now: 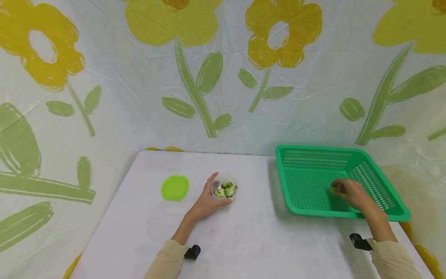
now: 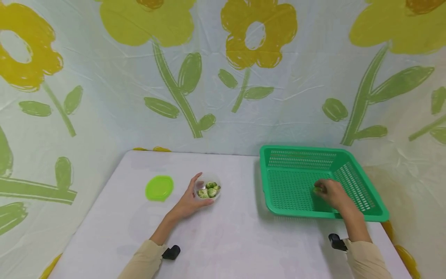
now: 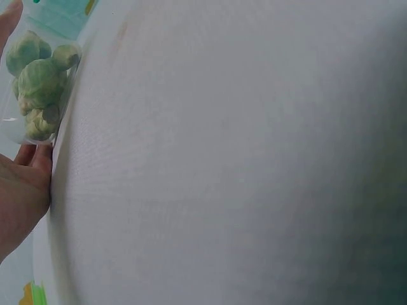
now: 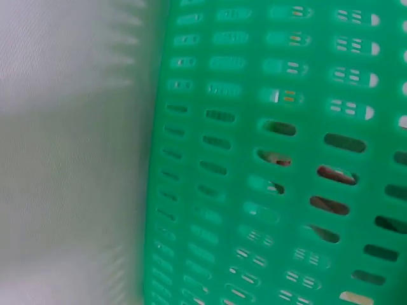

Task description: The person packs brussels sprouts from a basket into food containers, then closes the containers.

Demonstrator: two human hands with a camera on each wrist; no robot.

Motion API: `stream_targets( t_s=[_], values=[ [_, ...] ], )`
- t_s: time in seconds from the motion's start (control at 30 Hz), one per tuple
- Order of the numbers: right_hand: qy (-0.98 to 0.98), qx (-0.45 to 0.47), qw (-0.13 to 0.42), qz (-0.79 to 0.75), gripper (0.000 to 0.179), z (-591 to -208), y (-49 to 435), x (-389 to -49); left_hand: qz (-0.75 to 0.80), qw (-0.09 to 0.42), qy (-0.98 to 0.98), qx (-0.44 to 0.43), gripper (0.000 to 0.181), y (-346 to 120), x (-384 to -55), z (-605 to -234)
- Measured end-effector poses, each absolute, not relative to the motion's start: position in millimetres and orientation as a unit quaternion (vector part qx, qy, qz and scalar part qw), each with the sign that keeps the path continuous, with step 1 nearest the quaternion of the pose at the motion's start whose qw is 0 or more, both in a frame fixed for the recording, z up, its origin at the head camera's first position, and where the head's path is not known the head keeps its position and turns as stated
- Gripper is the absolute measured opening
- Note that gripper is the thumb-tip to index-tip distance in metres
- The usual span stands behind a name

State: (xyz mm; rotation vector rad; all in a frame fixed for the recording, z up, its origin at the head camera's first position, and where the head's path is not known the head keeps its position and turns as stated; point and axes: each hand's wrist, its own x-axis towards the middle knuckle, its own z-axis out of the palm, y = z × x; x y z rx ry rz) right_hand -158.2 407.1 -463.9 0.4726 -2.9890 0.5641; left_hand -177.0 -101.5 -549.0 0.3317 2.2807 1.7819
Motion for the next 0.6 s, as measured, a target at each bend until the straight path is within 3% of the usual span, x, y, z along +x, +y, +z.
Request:
stream_targets(
  t_s=[0.2, 0.6],
  values=[
    [-0.964, 0.169, 0.065, 0.196, 0.021, -464, 401, -156, 0.603, 0.114, 0.781, 0.115, 0.112, -102, -176, -549],
    [-0.942, 0.202, 0.183, 0.198, 0.030, -463, 385, -152, 0.602, 0.111, 0.782, 0.117, 0.112, -101, -177, -549]
  ],
)
